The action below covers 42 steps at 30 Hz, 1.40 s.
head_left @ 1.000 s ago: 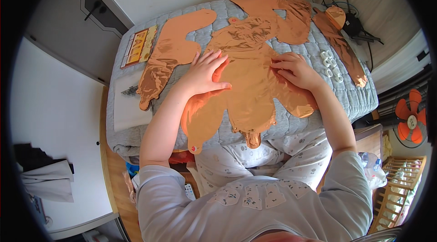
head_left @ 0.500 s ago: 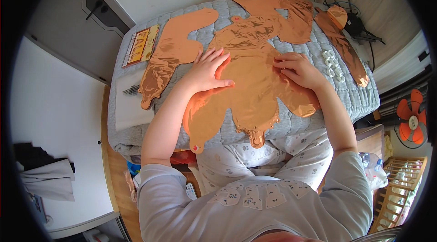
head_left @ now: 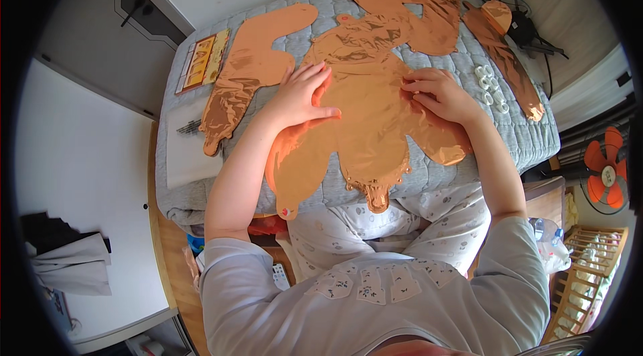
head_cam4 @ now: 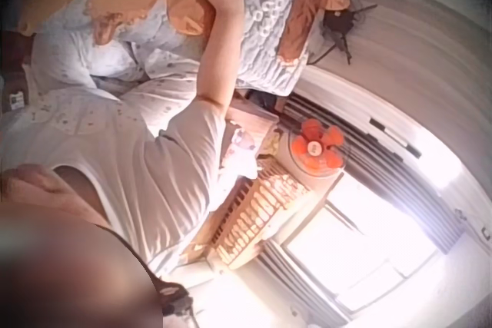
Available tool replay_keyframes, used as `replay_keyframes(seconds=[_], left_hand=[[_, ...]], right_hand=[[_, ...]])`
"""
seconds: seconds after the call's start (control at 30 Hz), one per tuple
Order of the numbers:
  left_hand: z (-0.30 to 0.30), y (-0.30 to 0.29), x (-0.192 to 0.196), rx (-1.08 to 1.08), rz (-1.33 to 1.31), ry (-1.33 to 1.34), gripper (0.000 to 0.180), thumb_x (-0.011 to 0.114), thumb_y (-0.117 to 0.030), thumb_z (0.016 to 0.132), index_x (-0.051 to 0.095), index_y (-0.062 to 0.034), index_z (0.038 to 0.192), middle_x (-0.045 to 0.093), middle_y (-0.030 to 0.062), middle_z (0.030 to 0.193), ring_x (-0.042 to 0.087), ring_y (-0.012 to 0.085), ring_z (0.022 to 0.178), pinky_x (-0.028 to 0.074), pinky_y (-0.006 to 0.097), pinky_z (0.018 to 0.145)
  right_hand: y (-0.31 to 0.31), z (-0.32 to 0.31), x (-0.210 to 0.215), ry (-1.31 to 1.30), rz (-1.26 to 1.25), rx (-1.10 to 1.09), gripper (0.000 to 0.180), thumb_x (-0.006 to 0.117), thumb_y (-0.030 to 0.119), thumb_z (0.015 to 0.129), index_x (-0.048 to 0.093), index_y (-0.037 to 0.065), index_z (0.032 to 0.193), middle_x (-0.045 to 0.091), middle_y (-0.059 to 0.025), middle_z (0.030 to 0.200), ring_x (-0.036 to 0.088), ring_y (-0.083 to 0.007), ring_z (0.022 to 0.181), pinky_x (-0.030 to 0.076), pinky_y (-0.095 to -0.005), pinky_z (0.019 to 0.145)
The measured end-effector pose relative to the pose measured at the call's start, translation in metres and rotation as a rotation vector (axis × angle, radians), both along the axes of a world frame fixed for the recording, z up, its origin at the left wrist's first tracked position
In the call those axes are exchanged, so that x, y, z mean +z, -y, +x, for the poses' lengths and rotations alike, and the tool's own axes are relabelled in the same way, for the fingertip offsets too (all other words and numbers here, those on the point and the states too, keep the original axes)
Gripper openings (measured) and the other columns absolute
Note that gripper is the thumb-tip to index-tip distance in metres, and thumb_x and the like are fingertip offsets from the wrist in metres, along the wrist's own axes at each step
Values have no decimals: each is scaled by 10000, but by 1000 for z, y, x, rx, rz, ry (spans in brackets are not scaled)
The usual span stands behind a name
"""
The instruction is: The person spreads deflated foil balloons across a bed and then folds one of the foil balloons into a square by hand.
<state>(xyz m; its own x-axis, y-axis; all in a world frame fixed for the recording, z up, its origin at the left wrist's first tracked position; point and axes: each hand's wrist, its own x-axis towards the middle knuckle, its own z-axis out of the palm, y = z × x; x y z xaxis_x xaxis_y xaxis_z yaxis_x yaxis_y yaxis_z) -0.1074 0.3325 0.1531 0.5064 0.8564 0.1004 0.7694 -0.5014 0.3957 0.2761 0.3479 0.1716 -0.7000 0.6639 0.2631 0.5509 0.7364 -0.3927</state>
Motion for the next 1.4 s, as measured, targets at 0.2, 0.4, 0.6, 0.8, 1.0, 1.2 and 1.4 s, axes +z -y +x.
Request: replay_keyframes(seconds=[0.2,0.4,0.6,0.8,1.0,1.2,1.4], left_hand=[[-1,-3,12,54,5,64,988,771,-590,802,423,-44,1548,374,161,1628,307,300,1528,71,591,1256],[-3,0,11,59,7,2,1020,753,-675,777,427,-108,1560,343,161,1644,248,318,1550,54,585,1259],[0,4,7,39,-20,-67,1061,754,-716,745,427,-124,1563,322,161,1654,216,327,1560,54,583,1261],[-3,1,6,31,-24,-67,1117,756,-724,739,351,-139,1600,306,162,1661,210,330,1563,45,582,1262],[0,5,10,38,2,7,1164,761,-676,773,194,-152,1645,274,164,1673,229,333,1559,51,569,1267],[1,3,14,38,-111,154,1019,701,-608,872,203,-167,1644,268,167,1674,233,327,1559,108,545,1270],[2,6,12,58,-35,44,905,678,-578,899,297,-184,1620,311,152,1656,285,332,1533,170,518,1264]], right_hand=[[-5,2,-3,1,12,18,309,653,96,907,723,57,1205,666,-102,1324,586,-302,1259,403,-440,1076],[-7,1,-5,15,50,17,310,639,99,914,724,62,1210,664,-101,1327,583,-304,1265,405,-442,1077],[-5,1,-5,14,41,15,313,634,96,915,723,62,1213,662,-103,1329,582,-304,1266,403,-443,1080],[-4,0,-4,17,44,16,308,630,93,915,725,55,1206,663,-110,1325,583,-308,1263,408,-443,1080],[-6,2,-5,4,28,26,302,623,102,926,727,57,1206,661,-111,1328,580,-307,1265,404,-446,1083],[-6,1,-8,-4,69,15,274,602,136,956,743,121,1190,671,-65,1310,584,-267,1252,401,-447,1058],[-6,1,-9,9,43,2,285,567,144,985,742,143,1211,659,-54,1333,566,-260,1277,371,-451,1075]])
